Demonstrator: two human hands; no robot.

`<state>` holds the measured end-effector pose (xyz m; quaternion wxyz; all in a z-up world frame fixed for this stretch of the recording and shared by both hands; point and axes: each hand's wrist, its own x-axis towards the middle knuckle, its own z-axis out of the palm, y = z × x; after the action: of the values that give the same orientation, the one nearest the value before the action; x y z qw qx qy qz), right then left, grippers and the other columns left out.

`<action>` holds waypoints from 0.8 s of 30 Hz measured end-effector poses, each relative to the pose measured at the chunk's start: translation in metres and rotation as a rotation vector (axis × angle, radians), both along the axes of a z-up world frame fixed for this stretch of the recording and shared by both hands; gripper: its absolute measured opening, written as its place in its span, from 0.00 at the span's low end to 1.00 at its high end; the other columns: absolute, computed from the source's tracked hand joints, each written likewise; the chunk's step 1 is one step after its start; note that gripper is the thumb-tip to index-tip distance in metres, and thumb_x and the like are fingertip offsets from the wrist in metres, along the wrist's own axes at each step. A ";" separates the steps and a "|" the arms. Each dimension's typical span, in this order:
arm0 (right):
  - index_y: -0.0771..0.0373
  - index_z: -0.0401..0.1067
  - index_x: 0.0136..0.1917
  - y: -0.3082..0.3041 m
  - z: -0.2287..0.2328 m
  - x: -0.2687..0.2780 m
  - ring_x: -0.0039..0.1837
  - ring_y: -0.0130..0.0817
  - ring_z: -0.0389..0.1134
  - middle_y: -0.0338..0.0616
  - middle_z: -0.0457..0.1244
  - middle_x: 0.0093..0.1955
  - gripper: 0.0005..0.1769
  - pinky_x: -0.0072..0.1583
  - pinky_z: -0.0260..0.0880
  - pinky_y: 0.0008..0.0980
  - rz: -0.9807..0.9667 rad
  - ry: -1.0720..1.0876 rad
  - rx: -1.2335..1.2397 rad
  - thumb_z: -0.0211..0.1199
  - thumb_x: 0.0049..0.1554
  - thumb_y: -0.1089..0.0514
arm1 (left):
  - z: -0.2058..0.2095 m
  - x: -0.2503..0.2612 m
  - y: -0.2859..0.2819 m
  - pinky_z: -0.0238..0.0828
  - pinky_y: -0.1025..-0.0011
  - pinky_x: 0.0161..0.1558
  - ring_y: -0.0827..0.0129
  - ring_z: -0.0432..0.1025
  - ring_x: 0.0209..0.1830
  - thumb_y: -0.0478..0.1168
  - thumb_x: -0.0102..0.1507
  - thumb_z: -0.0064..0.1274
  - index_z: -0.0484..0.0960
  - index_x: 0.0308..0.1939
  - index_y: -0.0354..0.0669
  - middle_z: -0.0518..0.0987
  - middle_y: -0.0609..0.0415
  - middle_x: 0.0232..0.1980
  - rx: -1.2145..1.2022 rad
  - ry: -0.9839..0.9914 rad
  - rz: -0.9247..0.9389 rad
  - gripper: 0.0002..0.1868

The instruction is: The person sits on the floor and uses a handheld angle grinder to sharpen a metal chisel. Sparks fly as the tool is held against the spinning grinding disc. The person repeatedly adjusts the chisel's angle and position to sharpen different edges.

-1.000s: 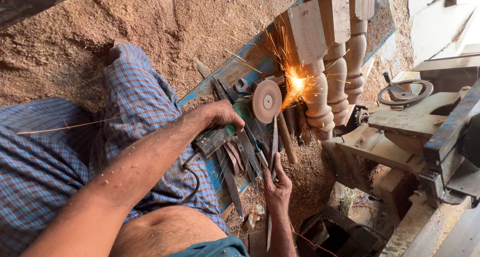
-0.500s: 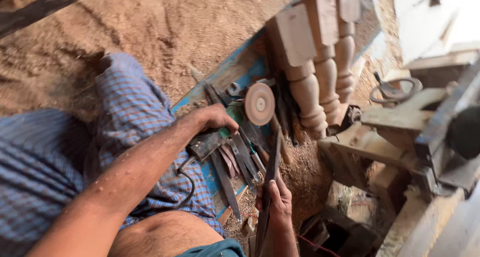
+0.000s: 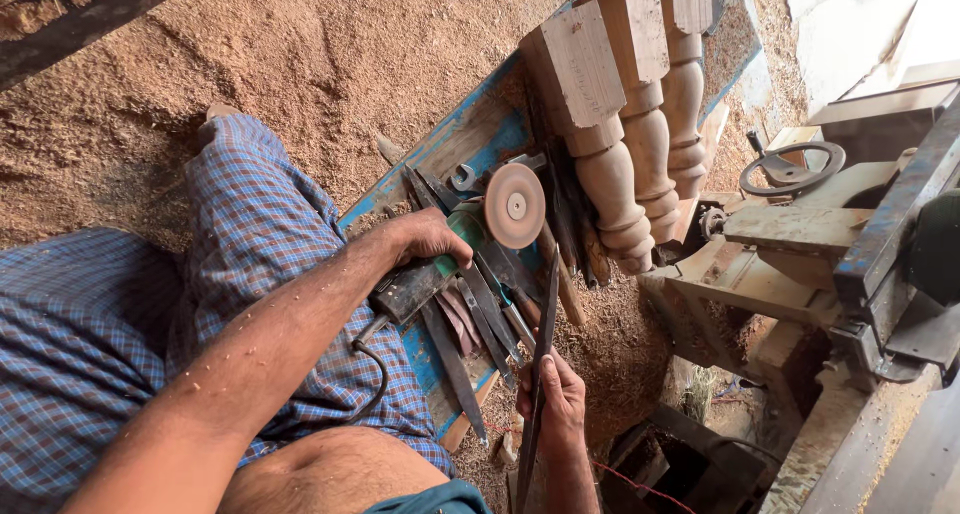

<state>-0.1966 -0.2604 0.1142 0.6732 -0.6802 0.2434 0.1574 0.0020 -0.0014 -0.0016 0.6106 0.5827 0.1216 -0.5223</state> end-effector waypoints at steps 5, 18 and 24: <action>0.65 0.65 0.75 0.000 0.000 0.000 0.27 0.23 0.59 0.40 0.60 0.33 0.26 0.28 0.58 0.23 0.008 -0.007 -0.050 0.52 0.66 0.55 | 0.002 0.000 0.000 0.76 0.61 0.30 0.59 0.77 0.25 0.39 0.40 0.70 0.85 0.27 0.30 0.83 0.43 0.31 0.011 0.009 -0.009 0.18; 0.68 0.70 0.55 -0.010 -0.007 0.002 0.29 0.26 0.63 0.41 0.63 0.33 0.10 0.29 0.65 0.26 0.020 0.077 -0.139 0.61 0.64 0.59 | 0.001 0.000 0.000 0.78 0.61 0.31 0.60 0.78 0.26 0.38 0.40 0.70 0.86 0.30 0.29 0.83 0.41 0.32 0.018 0.041 -0.020 0.19; 0.66 0.66 0.55 -0.001 -0.001 0.010 0.30 0.28 0.67 0.43 0.66 0.32 0.10 0.30 0.69 0.28 0.088 0.037 -0.197 0.62 0.62 0.63 | 0.002 -0.001 -0.002 0.74 0.62 0.28 0.59 0.77 0.26 0.38 0.40 0.70 0.86 0.27 0.30 0.83 0.42 0.29 0.002 0.012 -0.006 0.16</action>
<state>-0.1870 -0.2610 0.1130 0.5909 -0.7501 0.2399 0.1748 0.0006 -0.0030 0.0001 0.6077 0.5805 0.1239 -0.5277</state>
